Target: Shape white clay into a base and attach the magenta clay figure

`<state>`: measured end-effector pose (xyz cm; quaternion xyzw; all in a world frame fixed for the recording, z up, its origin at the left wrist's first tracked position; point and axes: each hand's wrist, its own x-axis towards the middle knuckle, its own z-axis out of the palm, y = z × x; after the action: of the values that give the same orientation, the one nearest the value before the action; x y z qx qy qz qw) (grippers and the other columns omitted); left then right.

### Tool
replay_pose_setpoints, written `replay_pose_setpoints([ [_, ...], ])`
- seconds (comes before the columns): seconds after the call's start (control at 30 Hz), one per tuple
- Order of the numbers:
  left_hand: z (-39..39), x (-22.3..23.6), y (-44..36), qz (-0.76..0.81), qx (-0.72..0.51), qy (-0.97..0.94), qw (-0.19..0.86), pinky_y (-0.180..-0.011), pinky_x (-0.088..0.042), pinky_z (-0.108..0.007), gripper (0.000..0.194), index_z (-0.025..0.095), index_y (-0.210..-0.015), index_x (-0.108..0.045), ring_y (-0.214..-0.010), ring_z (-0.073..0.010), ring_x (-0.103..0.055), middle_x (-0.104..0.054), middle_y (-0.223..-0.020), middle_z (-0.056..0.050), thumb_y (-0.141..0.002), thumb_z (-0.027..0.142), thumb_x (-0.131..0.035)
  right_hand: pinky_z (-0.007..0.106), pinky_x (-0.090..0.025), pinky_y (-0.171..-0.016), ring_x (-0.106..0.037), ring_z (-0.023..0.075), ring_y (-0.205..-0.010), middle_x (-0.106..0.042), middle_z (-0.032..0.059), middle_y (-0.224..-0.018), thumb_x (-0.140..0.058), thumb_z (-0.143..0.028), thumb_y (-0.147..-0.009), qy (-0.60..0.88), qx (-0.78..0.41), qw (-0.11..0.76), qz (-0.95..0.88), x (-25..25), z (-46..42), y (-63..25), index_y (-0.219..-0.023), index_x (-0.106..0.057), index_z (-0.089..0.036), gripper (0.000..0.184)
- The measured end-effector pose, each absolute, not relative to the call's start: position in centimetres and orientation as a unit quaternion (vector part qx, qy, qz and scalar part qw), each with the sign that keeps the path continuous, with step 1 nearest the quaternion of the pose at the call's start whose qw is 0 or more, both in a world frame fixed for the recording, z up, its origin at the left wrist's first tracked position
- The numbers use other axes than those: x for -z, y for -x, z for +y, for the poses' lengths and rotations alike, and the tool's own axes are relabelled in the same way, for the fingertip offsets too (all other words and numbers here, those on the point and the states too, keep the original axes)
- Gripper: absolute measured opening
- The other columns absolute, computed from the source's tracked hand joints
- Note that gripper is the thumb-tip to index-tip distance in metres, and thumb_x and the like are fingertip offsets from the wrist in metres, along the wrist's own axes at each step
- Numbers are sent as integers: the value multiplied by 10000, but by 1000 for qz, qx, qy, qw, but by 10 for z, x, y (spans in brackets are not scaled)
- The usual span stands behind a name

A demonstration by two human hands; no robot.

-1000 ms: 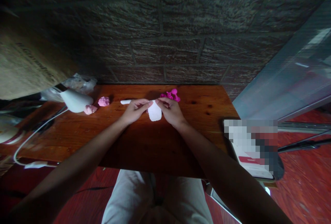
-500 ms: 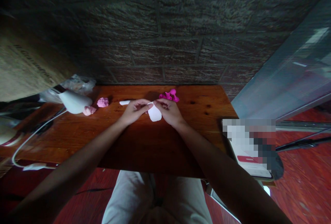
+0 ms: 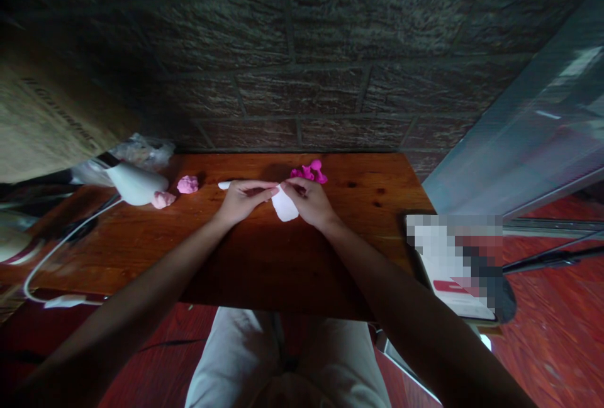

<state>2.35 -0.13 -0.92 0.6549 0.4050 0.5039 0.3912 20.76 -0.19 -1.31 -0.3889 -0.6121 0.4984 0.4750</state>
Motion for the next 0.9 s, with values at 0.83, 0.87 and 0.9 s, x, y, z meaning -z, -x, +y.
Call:
replay_pose_setpoints([
  [0.83, 2, 11, -21, 360, -491, -699, 375, -857, -573, -316, 266, 170, -985, -777, -905, -188, -733, -783, -1017, -82, -805, 364, -754, 326, -514, -727, -664, 177, -777, -748, 52, -889, -739, -496, -753, 391, -545, 486, -560, 15, 0, -208, -926, -760, -193, 349],
  [0.87, 2, 11, -21, 368, -501, -685, 379, -855, -570, -314, 283, 171, -993, -775, -905, -187, -731, -783, -1020, -81, -793, 370, -764, 345, -527, -770, -677, 191, -831, -753, 59, -933, -749, -487, -748, 389, -547, 491, -555, 15, 0, -208, -943, -760, -203, 345],
  [0.9, 3, 12, -21, 378, -510, -672, 381, -844, -569, -310, 299, 170, -997, -773, -896, -185, -730, -783, -1013, -81, -783, 379, -773, 363, -536, -804, -684, 205, -881, -754, 64, -970, -761, -479, -740, 388, -552, 493, -550, 15, 1, -208, -963, -759, -212, 348],
])
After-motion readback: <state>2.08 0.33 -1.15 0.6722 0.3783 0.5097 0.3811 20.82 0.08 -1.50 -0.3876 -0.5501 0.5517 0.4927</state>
